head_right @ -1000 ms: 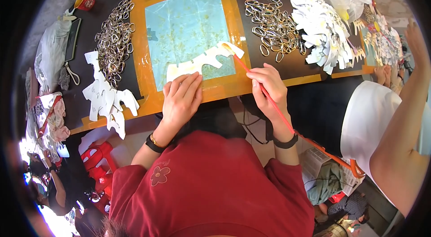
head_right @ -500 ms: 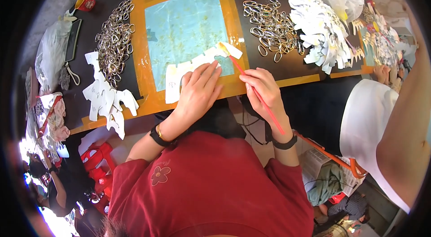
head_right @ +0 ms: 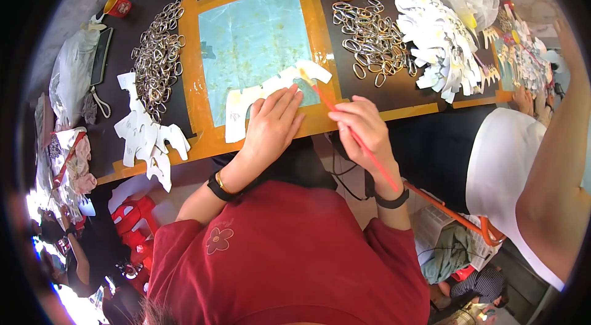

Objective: Applying glue to white shoe components using a small brush.

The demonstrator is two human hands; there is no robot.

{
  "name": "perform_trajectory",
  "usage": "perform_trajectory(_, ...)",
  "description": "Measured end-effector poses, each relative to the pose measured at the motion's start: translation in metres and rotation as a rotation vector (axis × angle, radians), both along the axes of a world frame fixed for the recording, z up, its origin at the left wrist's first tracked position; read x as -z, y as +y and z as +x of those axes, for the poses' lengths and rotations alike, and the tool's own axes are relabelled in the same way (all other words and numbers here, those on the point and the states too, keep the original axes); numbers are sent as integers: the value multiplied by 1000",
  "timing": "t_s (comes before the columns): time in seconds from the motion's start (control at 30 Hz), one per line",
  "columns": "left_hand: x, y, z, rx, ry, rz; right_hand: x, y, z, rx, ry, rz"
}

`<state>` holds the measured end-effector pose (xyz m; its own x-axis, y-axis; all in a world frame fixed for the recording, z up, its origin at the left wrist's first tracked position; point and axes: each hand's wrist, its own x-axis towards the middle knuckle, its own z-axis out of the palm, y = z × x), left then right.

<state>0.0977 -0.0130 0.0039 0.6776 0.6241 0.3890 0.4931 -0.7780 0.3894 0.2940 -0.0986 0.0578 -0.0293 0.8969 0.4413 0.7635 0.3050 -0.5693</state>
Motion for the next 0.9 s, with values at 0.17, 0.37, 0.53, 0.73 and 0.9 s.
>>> perform_trajectory(0.17,0,0,-2,-9,16,14,0,6,7,34,-1,-7)
perform_trajectory(0.37,0,-2,-3,-11,11,6,3,6,3,40,-10,24)
perform_trajectory(0.53,2,-2,-4,-14,4,-11,2,-2,0,57,27,12)
perform_trajectory(0.73,-1,3,2,9,-49,-14,11,-9,27,204,1211,49)
perform_trajectory(0.9,-6,3,-2,-13,-29,-3,-28,32,29,9,1379,239)
